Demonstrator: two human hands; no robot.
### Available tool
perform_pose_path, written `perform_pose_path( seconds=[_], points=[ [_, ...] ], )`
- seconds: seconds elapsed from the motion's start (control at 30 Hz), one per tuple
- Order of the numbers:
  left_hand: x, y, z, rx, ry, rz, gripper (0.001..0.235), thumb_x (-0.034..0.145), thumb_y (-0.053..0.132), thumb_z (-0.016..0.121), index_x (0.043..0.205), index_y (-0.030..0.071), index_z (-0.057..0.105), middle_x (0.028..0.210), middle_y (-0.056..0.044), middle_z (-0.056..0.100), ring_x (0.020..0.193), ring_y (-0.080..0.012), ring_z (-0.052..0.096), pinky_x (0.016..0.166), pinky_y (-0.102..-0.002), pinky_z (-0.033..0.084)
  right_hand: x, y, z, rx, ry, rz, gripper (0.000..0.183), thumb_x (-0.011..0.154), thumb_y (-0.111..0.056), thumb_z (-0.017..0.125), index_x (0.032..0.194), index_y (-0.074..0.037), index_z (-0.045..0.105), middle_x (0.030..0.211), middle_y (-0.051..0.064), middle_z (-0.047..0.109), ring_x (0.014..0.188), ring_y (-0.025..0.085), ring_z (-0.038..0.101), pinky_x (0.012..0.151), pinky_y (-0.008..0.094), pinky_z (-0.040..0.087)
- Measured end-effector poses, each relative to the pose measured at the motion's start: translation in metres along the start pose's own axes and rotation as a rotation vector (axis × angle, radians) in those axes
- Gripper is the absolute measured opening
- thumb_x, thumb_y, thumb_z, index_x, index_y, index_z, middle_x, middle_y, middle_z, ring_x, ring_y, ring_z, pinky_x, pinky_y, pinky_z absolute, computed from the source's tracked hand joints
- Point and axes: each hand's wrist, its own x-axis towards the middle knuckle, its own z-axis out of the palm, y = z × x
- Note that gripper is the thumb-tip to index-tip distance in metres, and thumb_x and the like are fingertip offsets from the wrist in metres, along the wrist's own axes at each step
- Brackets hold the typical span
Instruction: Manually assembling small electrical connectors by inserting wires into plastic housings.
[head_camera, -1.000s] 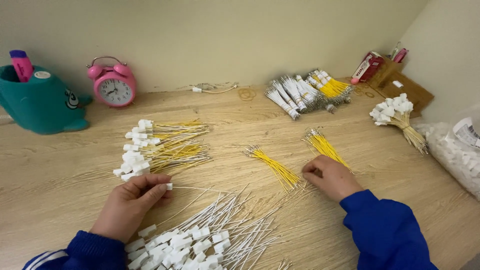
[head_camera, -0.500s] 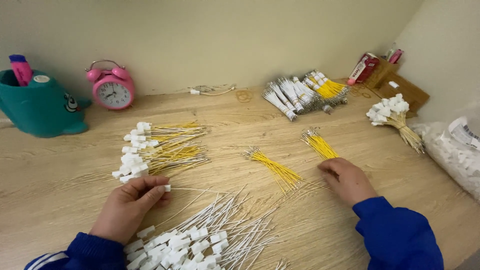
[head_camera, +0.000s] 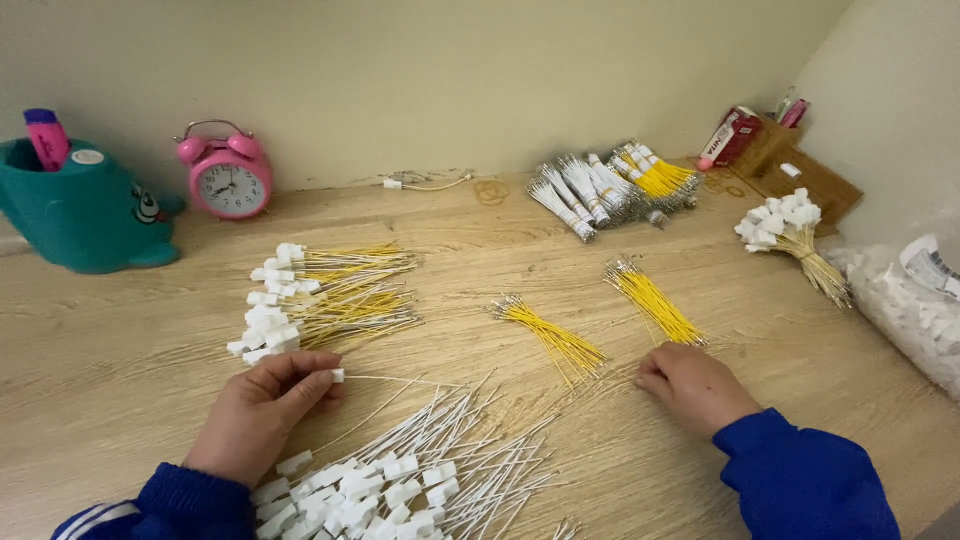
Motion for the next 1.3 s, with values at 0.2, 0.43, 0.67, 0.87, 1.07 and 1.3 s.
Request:
perform_pose_path(
  seconds=[0.2,0.43,0.67,0.87,1.07,1.3],
  points=[
    [-0.007,0.010,0.004,0.009,0.019,-0.038,0.021,0.092,-0.004,0.059,0.109,-0.007,0.071,0.091,-0.023,0.071,0.084,-0.0280,0.070,0.084,-0.035,0.058,-0.015,-0.032,-0.035,0.049,-0.083,0.235,0.030,0.094,-0.043,0.048,0.100,-0.019,0.064,0.098,0.000,0.072,0.088,0.019,0.067,0.077,0.036,0.051],
    [-0.002,0.002,0.001,0.001,-0.005,0.014,0.022,0.091,-0.004,0.060,0.109,-0.006,0.072,0.088,-0.021,0.070,0.080,-0.0264,0.068,0.081,-0.035,0.060,-0.010,-0.023,-0.031,-0.055,0.045,0.115,0.023,0.091,-0.045,0.053,0.091,-0.023,0.060,0.083,0.001,0.071,0.079,0.023,0.065,0.070,0.041,0.048],
    [-0.008,0.014,0.004,0.062,-0.002,-0.022,0.021,0.091,-0.002,0.061,0.108,-0.004,0.073,0.089,-0.019,0.072,0.082,-0.0245,0.070,0.083,-0.031,0.058,-0.037,-0.026,-0.068,-0.052,-0.023,0.170,0.031,0.089,-0.040,0.053,0.113,-0.028,0.070,0.117,-0.008,0.072,0.104,0.016,0.068,0.092,0.034,0.052],
    [-0.007,0.010,0.003,0.091,0.006,0.004,0.020,0.090,-0.001,0.062,0.106,-0.003,0.074,0.087,-0.019,0.073,0.081,-0.0234,0.071,0.082,-0.030,0.059,-0.031,-0.045,-0.081,-0.028,0.061,0.205,0.027,0.090,-0.034,0.051,0.107,-0.021,0.068,0.108,0.000,0.073,0.096,0.022,0.070,0.087,0.038,0.052],
    [-0.005,0.007,0.001,0.093,0.003,0.013,0.019,0.090,0.001,0.063,0.105,-0.002,0.075,0.086,-0.018,0.074,0.079,-0.0219,0.070,0.082,-0.028,0.058,-0.017,-0.102,-0.071,0.205,-0.003,0.125,0.035,0.092,-0.041,0.046,0.113,-0.016,0.060,0.104,0.003,0.071,0.092,0.018,0.067,0.083,0.035,0.053],
    [-0.003,0.006,0.000,0.059,-0.017,0.004,0.019,0.090,0.000,0.064,0.105,-0.003,0.074,0.087,-0.018,0.074,0.079,-0.0227,0.071,0.080,-0.028,0.058,0.026,-0.138,-0.052,0.095,-0.033,0.052,0.073,0.081,-0.065,0.056,0.136,-0.017,0.047,0.141,0.004,0.050,0.124,0.025,0.053,0.097,0.045,0.047]
  ],
)
